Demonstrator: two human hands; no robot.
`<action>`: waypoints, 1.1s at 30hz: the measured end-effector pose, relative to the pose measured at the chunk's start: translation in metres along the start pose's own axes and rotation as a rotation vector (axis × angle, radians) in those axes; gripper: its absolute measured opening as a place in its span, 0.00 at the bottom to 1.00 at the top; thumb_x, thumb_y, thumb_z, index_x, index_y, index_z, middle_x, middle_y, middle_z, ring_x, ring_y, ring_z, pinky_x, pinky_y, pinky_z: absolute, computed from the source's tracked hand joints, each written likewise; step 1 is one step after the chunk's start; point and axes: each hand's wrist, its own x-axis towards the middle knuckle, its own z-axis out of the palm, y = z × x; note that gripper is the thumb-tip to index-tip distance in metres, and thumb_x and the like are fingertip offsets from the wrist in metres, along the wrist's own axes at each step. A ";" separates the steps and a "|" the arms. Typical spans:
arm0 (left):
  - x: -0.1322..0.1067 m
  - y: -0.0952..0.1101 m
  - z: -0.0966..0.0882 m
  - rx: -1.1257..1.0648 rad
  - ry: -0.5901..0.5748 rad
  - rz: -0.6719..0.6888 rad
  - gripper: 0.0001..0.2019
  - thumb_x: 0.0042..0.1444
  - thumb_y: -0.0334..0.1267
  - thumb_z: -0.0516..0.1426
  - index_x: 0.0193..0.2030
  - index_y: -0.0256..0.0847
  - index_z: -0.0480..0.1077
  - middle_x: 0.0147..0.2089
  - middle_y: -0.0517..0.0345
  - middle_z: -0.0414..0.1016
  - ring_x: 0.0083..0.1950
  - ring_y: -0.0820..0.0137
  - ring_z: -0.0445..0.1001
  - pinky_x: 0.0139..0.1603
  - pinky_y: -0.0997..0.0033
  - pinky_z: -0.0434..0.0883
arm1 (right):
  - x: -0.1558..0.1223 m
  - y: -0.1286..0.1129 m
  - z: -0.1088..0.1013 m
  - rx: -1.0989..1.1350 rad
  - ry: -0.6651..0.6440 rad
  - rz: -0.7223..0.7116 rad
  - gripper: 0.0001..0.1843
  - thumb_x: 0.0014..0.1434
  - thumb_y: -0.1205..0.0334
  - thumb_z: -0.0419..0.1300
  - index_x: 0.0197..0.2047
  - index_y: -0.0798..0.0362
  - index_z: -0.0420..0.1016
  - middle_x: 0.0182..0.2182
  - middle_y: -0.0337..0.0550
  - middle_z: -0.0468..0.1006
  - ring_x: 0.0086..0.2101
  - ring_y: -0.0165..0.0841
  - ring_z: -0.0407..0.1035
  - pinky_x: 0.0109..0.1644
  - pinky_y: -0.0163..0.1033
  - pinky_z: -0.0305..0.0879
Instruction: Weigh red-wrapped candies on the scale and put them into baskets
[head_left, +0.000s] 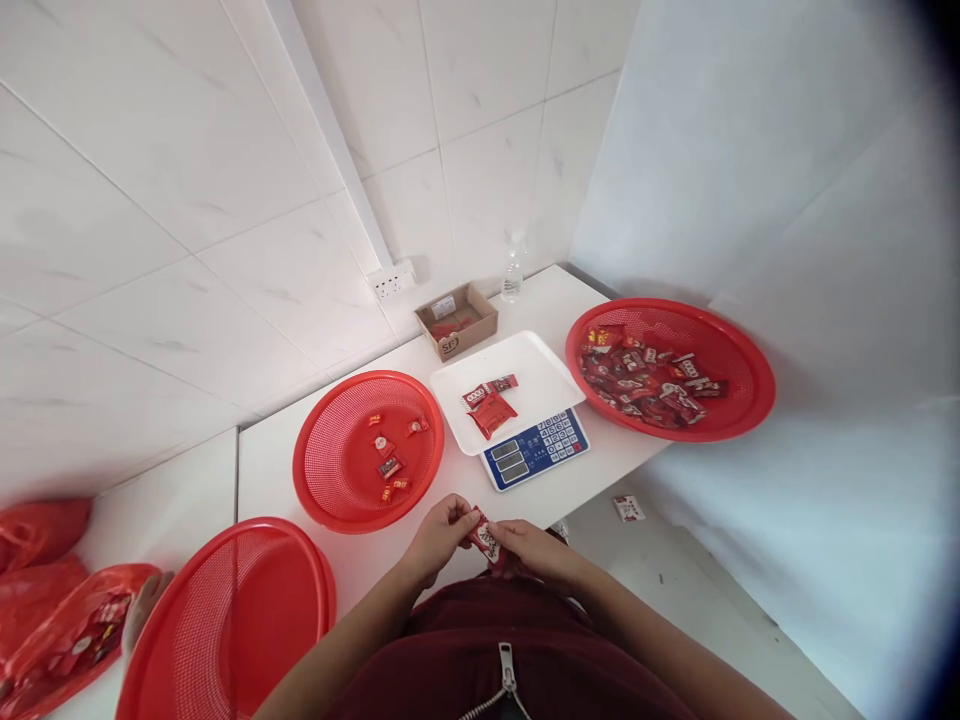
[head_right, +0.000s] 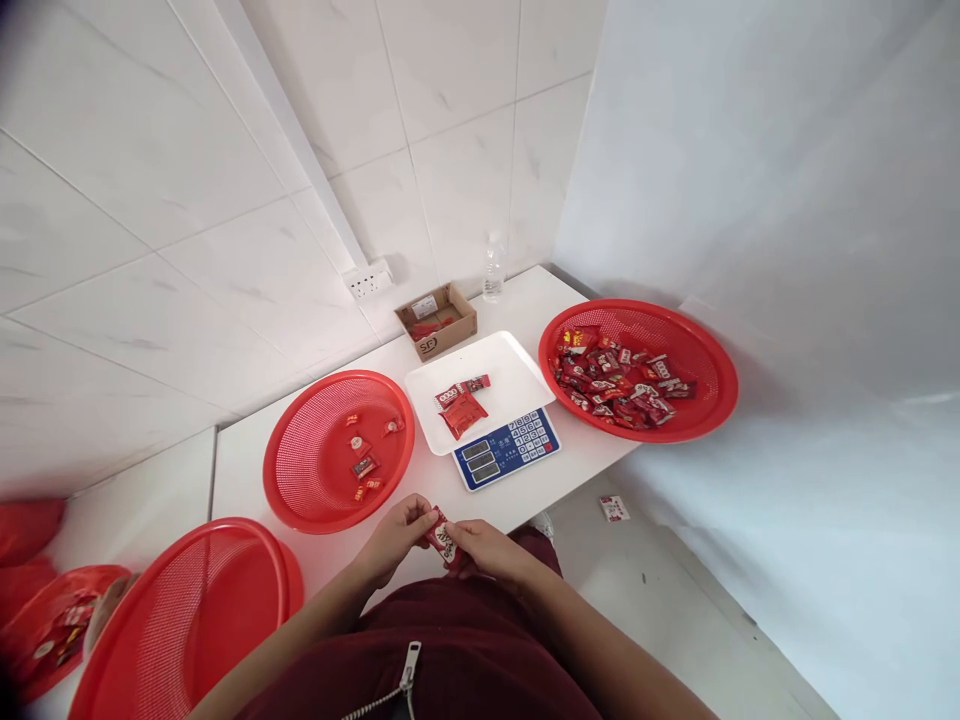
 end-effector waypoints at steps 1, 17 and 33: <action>0.000 0.000 0.001 0.018 -0.020 -0.031 0.20 0.46 0.55 0.58 0.29 0.40 0.60 0.25 0.63 0.68 0.25 0.76 0.65 0.28 0.73 0.62 | -0.002 -0.001 0.000 -0.047 0.013 -0.016 0.27 0.51 0.36 0.54 0.30 0.54 0.70 0.20 0.37 0.71 0.22 0.26 0.64 0.30 0.33 0.60; 0.010 0.007 0.040 0.087 -0.022 -0.033 0.25 0.48 0.64 0.50 0.28 0.40 0.62 0.22 0.63 0.65 0.23 0.74 0.63 0.27 0.71 0.61 | -0.015 -0.026 -0.038 -0.524 0.091 -0.187 0.26 0.54 0.38 0.49 0.22 0.53 0.62 0.17 0.36 0.66 0.21 0.27 0.59 0.26 0.33 0.55; 0.021 0.012 0.049 -0.141 0.163 -0.135 0.20 0.46 0.53 0.59 0.37 0.39 0.65 0.32 0.60 0.69 0.32 0.74 0.68 0.35 0.73 0.64 | 0.002 -0.112 -0.124 -0.438 0.373 -0.265 0.20 0.57 0.56 0.53 0.51 0.53 0.67 0.35 0.43 0.77 0.30 0.29 0.70 0.32 0.33 0.65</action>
